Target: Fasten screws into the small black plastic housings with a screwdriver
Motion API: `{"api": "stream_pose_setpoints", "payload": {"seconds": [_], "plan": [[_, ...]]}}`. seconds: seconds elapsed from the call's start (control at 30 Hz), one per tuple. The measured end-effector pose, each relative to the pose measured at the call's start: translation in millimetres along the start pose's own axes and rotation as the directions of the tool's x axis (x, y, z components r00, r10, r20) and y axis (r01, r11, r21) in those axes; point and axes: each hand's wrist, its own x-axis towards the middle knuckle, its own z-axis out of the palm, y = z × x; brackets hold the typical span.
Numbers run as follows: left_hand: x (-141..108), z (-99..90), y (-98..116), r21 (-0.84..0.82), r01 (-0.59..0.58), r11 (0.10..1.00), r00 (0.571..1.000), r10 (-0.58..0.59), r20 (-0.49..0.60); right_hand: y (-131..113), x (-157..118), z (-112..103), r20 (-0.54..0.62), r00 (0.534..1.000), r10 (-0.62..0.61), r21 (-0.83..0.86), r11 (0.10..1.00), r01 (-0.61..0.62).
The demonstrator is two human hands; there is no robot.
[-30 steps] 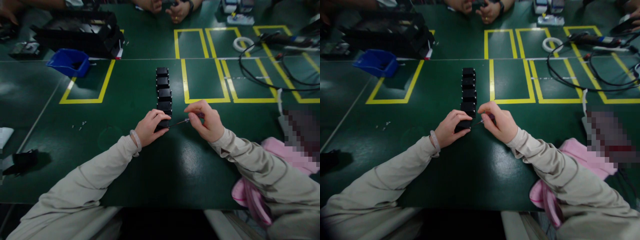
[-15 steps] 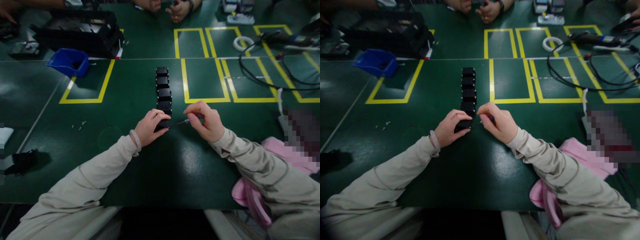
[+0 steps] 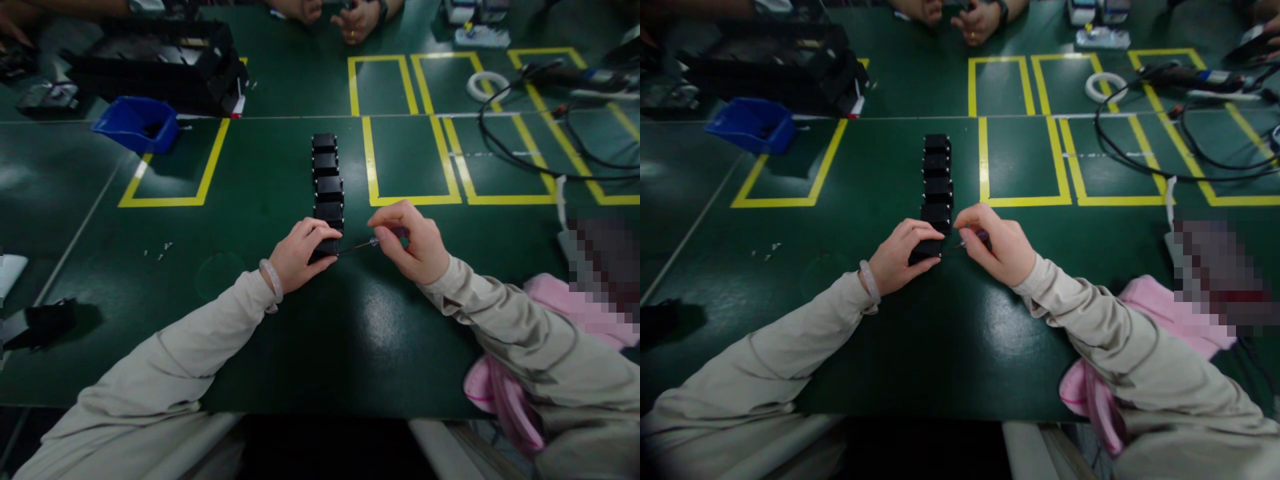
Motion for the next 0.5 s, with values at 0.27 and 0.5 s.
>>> {"api": "stream_pose_setpoints", "payload": {"seconds": [0.27, 0.5], "plan": [[-1.0, 0.5, -0.6, 0.009, -0.026, 1.0, 1.0, 0.026, -0.014, -0.1, 1.2, -1.4, 0.046, 0.999, 0.011, 0.01, 1.0, -0.012], [-0.2, 1.0, -1.4, -0.003, -0.029, 1.0, 0.999, 0.029, -0.015, -0.5, 0.4, -0.3, 0.006, 1.0, 0.003, 0.008, 1.0, -0.003]]}}
